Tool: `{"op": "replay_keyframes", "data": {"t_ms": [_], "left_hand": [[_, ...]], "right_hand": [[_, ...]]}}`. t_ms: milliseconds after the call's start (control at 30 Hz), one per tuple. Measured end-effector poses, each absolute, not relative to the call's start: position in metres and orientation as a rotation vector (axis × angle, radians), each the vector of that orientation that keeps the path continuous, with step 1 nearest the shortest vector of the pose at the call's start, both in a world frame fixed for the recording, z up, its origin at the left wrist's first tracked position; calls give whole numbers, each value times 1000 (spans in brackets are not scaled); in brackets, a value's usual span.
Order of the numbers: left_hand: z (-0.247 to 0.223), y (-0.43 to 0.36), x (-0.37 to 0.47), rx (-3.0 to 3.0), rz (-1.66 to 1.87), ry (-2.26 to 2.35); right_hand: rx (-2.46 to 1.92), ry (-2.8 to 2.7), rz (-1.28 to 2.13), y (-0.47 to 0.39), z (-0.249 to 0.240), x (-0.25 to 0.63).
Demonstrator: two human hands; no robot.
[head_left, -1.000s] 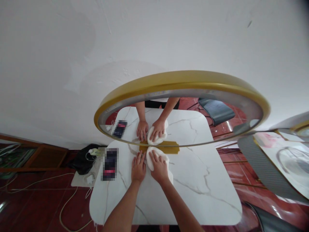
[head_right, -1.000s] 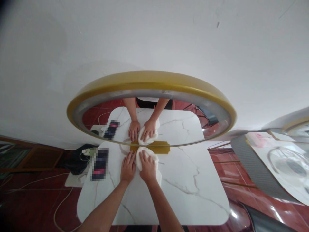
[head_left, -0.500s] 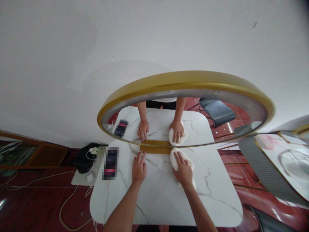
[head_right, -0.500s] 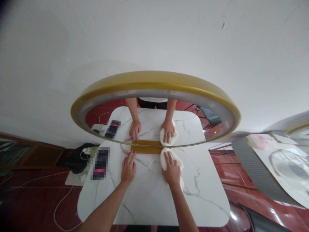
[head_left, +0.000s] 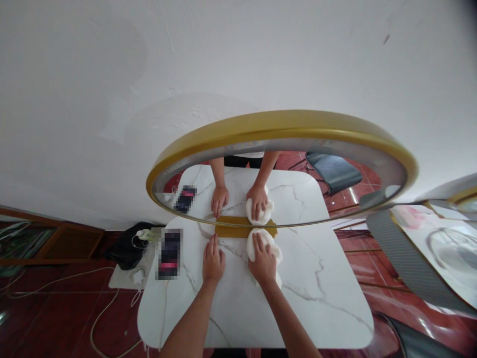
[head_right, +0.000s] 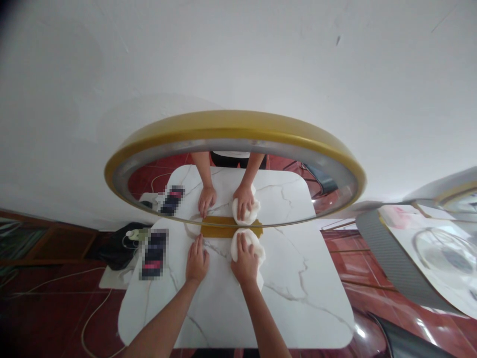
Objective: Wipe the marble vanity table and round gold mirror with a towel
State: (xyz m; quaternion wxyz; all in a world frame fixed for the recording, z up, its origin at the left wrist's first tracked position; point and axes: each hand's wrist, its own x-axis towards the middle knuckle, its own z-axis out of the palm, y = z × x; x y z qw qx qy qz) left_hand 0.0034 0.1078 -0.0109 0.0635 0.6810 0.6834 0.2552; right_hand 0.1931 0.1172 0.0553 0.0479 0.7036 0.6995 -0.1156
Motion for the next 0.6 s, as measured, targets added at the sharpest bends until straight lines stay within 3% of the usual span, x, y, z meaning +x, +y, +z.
{"op": "replay_keyframes", "data": {"t_ms": [600], "left_hand": [[-20,105,-5,2170,732,1985]], "right_hand": [[1609,2450,-644,129,69,131]]}}
